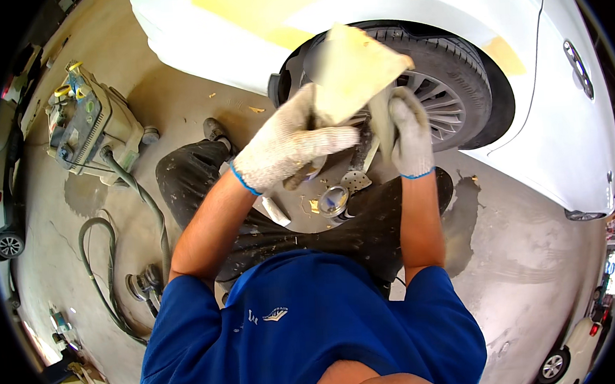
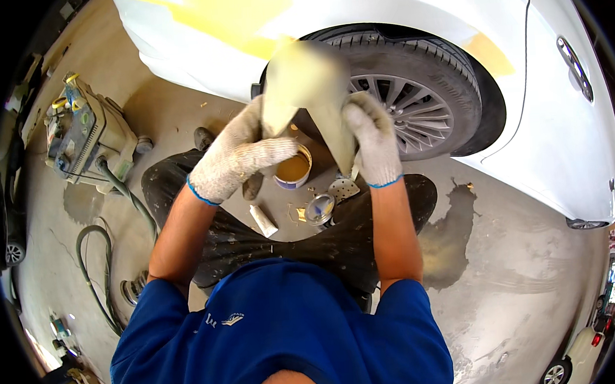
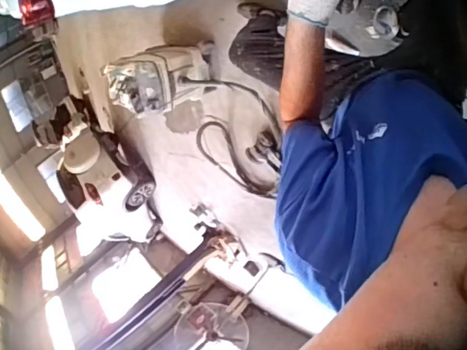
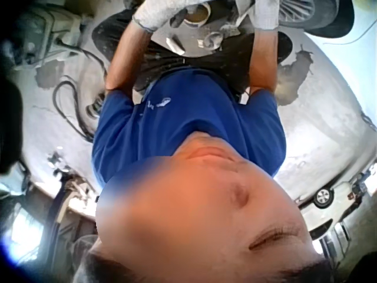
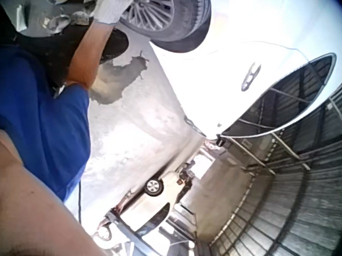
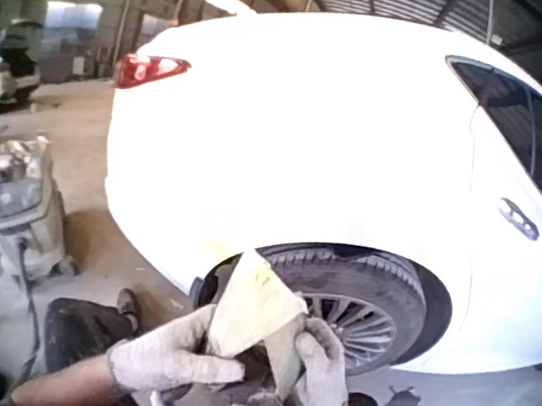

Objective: The person applies a yellow substance to the rear bumper of a white car using a putty knife. They then mix a filler compound in a small container and apply it to the same area.

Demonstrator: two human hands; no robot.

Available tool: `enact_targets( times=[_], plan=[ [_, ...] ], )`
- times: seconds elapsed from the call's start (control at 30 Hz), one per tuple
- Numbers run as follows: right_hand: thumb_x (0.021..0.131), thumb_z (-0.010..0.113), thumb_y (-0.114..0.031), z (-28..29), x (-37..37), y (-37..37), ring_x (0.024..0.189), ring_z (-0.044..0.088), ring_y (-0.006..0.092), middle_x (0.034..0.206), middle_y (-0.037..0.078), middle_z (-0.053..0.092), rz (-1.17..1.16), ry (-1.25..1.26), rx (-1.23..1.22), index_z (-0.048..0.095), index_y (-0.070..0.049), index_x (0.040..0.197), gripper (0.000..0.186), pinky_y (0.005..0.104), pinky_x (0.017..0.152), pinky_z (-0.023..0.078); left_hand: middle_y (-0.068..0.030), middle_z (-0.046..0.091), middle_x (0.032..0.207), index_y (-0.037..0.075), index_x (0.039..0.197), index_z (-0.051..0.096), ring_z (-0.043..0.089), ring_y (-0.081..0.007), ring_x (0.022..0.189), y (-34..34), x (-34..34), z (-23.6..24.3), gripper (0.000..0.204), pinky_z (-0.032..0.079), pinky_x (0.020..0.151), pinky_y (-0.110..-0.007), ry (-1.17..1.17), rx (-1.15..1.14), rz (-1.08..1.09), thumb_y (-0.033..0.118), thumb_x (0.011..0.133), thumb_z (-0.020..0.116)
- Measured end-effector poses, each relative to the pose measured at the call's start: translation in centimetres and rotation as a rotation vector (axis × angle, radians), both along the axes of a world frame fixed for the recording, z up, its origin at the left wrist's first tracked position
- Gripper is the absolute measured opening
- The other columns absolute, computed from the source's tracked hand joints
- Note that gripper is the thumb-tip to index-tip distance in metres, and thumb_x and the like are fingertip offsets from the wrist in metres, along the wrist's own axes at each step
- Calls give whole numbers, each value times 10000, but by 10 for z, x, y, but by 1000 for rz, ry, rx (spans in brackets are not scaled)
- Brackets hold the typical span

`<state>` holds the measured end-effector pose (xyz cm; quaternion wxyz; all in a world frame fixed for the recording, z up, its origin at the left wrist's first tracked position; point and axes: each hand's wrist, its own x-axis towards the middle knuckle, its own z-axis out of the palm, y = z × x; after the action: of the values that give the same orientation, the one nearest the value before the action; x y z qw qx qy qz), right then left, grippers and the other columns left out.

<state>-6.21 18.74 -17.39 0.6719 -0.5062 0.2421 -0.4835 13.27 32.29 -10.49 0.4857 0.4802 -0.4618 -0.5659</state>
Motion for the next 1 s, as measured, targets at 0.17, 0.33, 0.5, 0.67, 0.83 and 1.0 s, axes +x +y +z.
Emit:
enact_targets(
  times=[0.17,0.33,0.5,0.67,0.83,1.0],
  plan=[
    [952,610,-97,33,2,7,974,585,105,1090,54,648,-200,122,-373,610,16,1214,286,257,877,482,-50,627,1097,-37,1334,472,571,-110,983,12,14,-37,689,497,902,-285,-96,-48,131,183,799,845],
    [949,641,-108,25,6,11,1054,598,148,1195,95,642,-151,199,-525,576,43,1301,389,279,940,481,-67,653,1060,-23,1327,476,602,-102,891,10,13,-30,650,533,793,-259,-58,-70,247,192,817,817],
    [936,637,-54,31,9,9,1091,605,189,1222,133,643,-267,227,-641,588,55,1253,339,313,964,481,-120,675,1052,-37,1363,438,643,-115,849,7,21,-23,665,544,721,-255,-25,-54,288,189,843,787],
    [935,626,-30,38,21,21,1063,652,252,1181,174,670,-243,277,-902,615,61,1195,276,345,954,506,-26,608,1022,-31,1327,472,539,-60,829,3,24,-67,674,503,706,-225,-374,-141,308,176,797,834],
    [925,624,-30,31,14,18,1019,699,293,1150,192,693,-44,478,-993,647,62,1155,249,350,863,567,-96,640,1050,-41,1318,458,610,-130,933,0,25,-39,694,531,790,-276,-154,-130,437,247,814,838],
    [935,629,-72,30,7,10,1117,642,232,1226,174,664,-152,501,-772,596,61,1261,354,326,982,488,-66,632,1011,-35,1267,479,584,-103,841,2,31,-37,632,524,732,-250,-168,-65,484,227,814,833]
  ],
)
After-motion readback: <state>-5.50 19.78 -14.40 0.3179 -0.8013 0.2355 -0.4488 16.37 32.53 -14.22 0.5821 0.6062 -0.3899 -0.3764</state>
